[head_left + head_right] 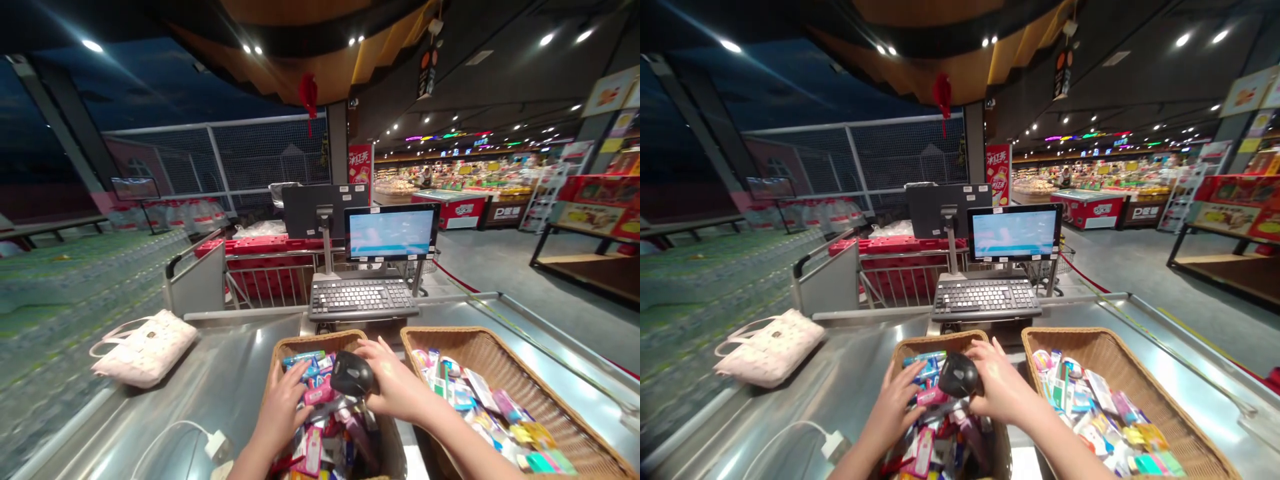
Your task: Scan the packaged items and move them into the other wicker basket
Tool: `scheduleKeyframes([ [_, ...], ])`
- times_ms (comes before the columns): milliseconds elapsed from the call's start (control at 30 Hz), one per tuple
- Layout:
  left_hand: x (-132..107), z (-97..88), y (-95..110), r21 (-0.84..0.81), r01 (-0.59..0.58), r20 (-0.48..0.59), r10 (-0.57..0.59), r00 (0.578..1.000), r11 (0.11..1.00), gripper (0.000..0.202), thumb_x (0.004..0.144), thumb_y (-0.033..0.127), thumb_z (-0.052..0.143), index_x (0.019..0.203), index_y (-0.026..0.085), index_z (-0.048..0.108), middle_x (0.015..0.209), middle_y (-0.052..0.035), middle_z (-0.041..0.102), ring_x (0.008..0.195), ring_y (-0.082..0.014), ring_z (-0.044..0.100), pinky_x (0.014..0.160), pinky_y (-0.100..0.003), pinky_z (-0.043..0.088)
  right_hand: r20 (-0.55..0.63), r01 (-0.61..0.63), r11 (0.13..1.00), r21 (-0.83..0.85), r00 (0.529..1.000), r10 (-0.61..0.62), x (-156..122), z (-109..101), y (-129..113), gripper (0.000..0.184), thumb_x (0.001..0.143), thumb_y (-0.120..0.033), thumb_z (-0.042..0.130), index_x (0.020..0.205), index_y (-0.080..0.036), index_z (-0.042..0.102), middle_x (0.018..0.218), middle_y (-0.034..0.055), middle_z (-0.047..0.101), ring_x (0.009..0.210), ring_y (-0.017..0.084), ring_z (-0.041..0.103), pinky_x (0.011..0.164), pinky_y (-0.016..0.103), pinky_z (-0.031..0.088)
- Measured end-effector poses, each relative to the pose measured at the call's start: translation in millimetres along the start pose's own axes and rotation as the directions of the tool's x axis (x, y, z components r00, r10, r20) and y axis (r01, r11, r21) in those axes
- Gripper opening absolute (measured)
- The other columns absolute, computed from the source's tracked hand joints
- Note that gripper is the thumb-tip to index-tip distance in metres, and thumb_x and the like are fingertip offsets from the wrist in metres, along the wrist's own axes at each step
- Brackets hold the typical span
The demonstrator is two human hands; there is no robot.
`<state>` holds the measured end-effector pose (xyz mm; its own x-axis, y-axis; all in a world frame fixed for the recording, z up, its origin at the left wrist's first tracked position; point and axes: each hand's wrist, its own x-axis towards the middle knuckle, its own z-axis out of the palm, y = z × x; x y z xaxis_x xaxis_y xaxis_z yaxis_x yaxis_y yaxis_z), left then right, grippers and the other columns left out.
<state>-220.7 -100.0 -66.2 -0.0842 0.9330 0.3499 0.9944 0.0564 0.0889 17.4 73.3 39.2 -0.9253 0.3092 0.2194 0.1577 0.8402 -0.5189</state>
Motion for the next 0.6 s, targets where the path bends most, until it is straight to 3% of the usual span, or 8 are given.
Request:
scheduleKeyframes([
  [200, -12.0, 4.1, 5.4, -0.076, 0.071, 0.199, -0.055, 0.978, 0.995, 0.012, 0.078, 0.033, 0.07, 0.08, 0.022, 0.065, 0.146, -0.0095, 0.052, 0.135, -0.0353, 0.046, 0.114, -0.071, 0.017, 0.07, -0.043, 0.998, 0.038, 0.997, 0.041, -3.0, 13.3, 0.4, 0.056, 0.06, -0.019, 0.062, 0.116, -0.014, 0.065, 0.125, 0.0155, 0.063, 0.137, 0.036, 0.041, 0.119, 0.06, 0.013],
  [300, -13.6, 4.3, 7.5, -0.075, 0.086, 0.249, -0.065, 0.966, 0.993, 0.016, 0.073, 0.035, 0.076, 0.079, 0.022, 0.068, 0.148, -0.0099, 0.049, 0.136, -0.0381, 0.044, 0.112, -0.073, 0.017, 0.058, -0.054, 0.996, 0.066, 0.997, 0.05, -9.9, 15.4, 4.3, 0.058, 0.059, -0.018, 0.063, 0.117, -0.015, 0.064, 0.124, 0.0151, 0.063, 0.136, 0.036, 0.042, 0.119, 0.059, 0.013],
  [467, 1.2, 8.5, 6.6, -0.086, 0.007, 0.166, 0.008, 0.986, 0.996, 0.041, 0.079, 0.049, 0.07, 0.114, 0.028, 0.066, 0.149, -0.0139, 0.046, 0.135, -0.0382, 0.045, 0.109, -0.071, 0.028, -0.054, -0.089, 0.991, 0.098, 0.994, 0.094, -33.6, -4.5, 9.6, 0.054, 0.06, -0.015, 0.063, 0.114, -0.018, 0.064, 0.119, 0.0115, 0.066, 0.126, 0.032, 0.051, 0.114, 0.052, 0.03],
  [600, 50.1, 5.7, 31.5, -0.108, -0.111, 0.086, 0.12, 0.989, 0.988, 0.035, 0.088, 0.042, 0.06, 0.121, 0.029, 0.063, 0.15, -0.0119, 0.046, 0.135, -0.0351, 0.046, 0.109, -0.068, 0.032, -0.157, -0.176, 0.982, 0.067, 0.97, 0.185, -67.9, -37.3, 23.0, 0.063, 0.06, -0.008, 0.057, 0.121, -0.021, 0.062, 0.127, 0.0099, 0.064, 0.126, 0.03, 0.052, 0.112, 0.048, 0.036],
])
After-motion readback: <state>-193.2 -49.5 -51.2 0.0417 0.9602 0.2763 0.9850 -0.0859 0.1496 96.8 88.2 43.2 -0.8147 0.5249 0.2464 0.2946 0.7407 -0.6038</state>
